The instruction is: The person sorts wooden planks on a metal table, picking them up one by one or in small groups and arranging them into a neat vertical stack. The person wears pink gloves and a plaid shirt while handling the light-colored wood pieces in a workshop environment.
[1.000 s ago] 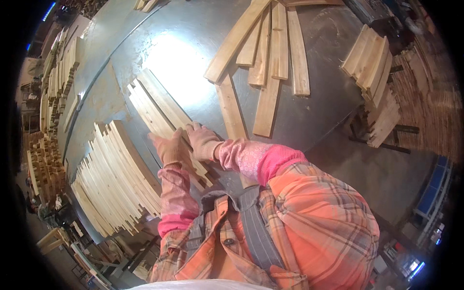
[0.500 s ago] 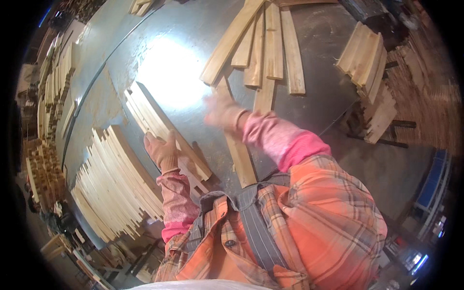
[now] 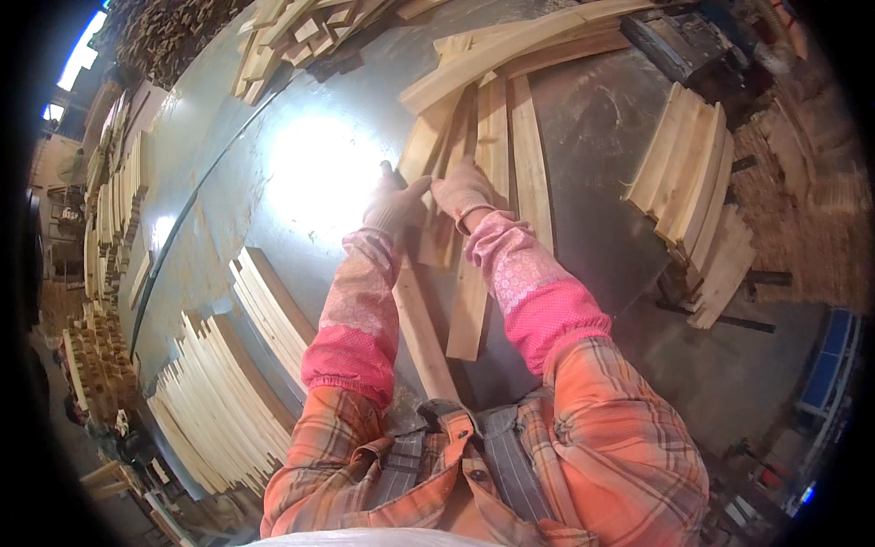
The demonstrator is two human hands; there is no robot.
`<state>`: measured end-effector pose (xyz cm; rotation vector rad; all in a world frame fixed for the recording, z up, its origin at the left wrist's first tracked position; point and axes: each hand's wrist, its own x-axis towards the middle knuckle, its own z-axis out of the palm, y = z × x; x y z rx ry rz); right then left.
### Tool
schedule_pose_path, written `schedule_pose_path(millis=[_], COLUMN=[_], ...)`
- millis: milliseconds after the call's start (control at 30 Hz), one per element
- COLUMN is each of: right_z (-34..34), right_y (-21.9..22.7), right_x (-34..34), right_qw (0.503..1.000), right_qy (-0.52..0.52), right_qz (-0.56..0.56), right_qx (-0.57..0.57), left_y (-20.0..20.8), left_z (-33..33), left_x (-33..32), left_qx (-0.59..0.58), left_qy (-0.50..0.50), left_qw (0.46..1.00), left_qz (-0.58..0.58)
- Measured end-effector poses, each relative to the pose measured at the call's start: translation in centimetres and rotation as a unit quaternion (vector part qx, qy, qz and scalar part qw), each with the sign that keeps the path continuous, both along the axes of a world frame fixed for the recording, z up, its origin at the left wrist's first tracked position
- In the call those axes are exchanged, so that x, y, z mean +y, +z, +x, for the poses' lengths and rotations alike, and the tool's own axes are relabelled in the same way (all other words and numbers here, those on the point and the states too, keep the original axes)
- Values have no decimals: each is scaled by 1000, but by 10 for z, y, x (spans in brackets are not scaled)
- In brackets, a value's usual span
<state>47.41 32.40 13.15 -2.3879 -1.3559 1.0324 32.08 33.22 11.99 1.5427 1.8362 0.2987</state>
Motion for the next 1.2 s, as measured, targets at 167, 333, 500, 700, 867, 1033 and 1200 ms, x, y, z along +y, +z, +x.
schedule_pose_path(millis=[167,333,500,700,867,1033,1200], right_z=[58,61,48,10,-26,2,-3], right_y=[-46,11,-1,-10,10,2,14], right_x=[40,-4,-46,-126,-162,-186,-198], right_qw=[815,956,967,963,949,941,930], right_qy=[550,59,240,138,86,32,97], right_qz=[29,-95,-67,-50,-8,36,77], right_qx=[-179,270,47,226,303,334,345], left_y=[-43,-6,20,24,31,72,21], left_z=[27,27,44,-19,-44,-87,-139], left_x=[10,-32,-127,-235,-263,-238,-180], left_qx=[-55,-374,-294,71,57,150,130], left_qy=[-49,148,183,69,20,-34,40], left_qw=[997,911,923,995,993,957,991], left_qz=[17,-87,-167,-29,-100,245,10])
